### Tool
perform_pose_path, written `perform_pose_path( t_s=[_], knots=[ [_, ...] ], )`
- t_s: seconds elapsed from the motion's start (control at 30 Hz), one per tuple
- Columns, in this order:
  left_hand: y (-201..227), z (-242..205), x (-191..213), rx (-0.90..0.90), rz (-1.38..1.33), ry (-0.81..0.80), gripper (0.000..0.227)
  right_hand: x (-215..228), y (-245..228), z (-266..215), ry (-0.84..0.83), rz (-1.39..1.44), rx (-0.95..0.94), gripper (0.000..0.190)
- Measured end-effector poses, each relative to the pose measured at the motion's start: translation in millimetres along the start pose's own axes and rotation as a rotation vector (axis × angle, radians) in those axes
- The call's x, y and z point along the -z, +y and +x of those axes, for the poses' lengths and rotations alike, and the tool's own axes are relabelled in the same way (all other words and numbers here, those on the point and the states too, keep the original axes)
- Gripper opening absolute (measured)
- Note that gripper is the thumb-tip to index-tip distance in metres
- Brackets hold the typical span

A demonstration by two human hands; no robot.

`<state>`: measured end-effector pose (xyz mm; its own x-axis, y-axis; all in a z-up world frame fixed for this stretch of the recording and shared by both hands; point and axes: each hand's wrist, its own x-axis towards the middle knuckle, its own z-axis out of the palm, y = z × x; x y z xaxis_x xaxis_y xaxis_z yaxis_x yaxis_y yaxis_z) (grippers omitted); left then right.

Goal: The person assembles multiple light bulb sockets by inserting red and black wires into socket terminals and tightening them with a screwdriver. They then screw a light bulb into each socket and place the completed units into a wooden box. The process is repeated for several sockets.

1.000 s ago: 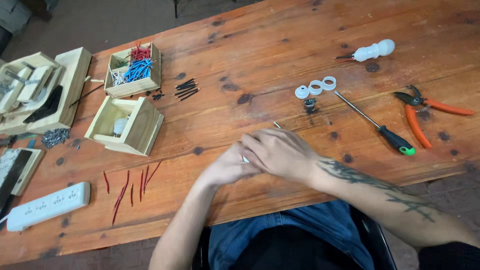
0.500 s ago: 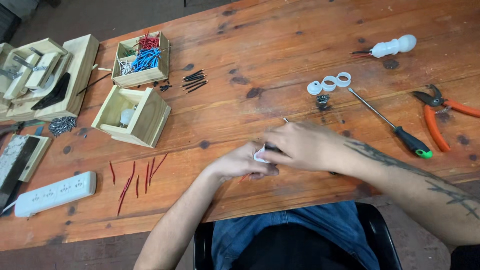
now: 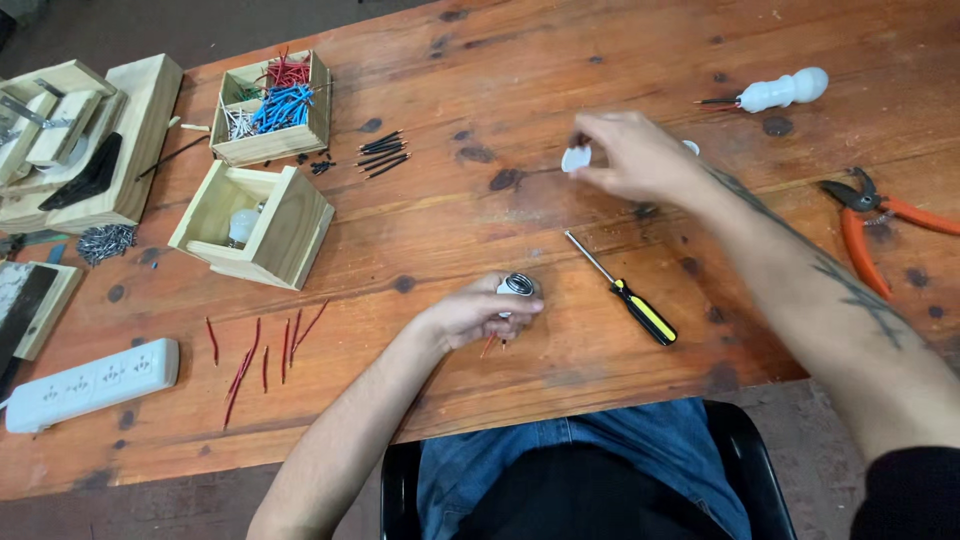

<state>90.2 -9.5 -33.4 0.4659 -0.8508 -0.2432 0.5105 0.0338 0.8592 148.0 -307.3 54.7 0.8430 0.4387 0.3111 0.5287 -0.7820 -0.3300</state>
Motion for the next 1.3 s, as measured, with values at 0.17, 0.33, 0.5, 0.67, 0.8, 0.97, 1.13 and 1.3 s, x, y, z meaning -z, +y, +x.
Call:
perform_pose_path(
  t_s=[0.17, 0.33, 0.5, 0.67, 0.8, 0.97, 1.13, 1.3],
  knots=[
    [1.7, -3.2, 0.4, -0.009, 0.017, 0.001, 0.018, -22.0, 11.8, 15.6, -0.181, -0.229, -0.300, 0.038],
    [7.1, -9.2, -4.8, -0.028, -0.006, -0.003, 0.018, -42.7, 43.0, 11.8, -0.287, -0.277, -0.367, 0.055],
    [11.6, 0.2, -0.2, -0.348, 0.460, 0.125, 0.027, -4.5, -26.6, -2.8, -0.140, -0.229, -0.237, 0.056],
    [48.7, -19.3, -54.5, -0.212, 1.038, 0.476, 0.063, 6.4, -153.8, -34.9, -0.057, 0.174, -0.286, 0.030],
    [31.7, -13.5, -69.6, -0.342, 1.252, 0.700, 0.030, -27.4, -179.0, -50.2, 0.029, -0.046, -0.196, 0.035],
    [14.4, -12.2, -44.8, -0.296, 1.108, 0.724, 0.059, -28.5, -186.8, -51.6, 0.165, -0.076, -0.145, 0.029],
    [23.1, -25.9, -69.4, -0.187, 1.363, 0.814, 0.033, -28.0, -197.4, -54.6, 0.315, -0.141, -0.214, 0.024],
    [32.8, -28.2, -89.2, -0.280, 1.420, 0.818, 0.019, -6.6, -212.2, -52.4, 0.401, -0.058, -0.219, 0.032]
  ],
)
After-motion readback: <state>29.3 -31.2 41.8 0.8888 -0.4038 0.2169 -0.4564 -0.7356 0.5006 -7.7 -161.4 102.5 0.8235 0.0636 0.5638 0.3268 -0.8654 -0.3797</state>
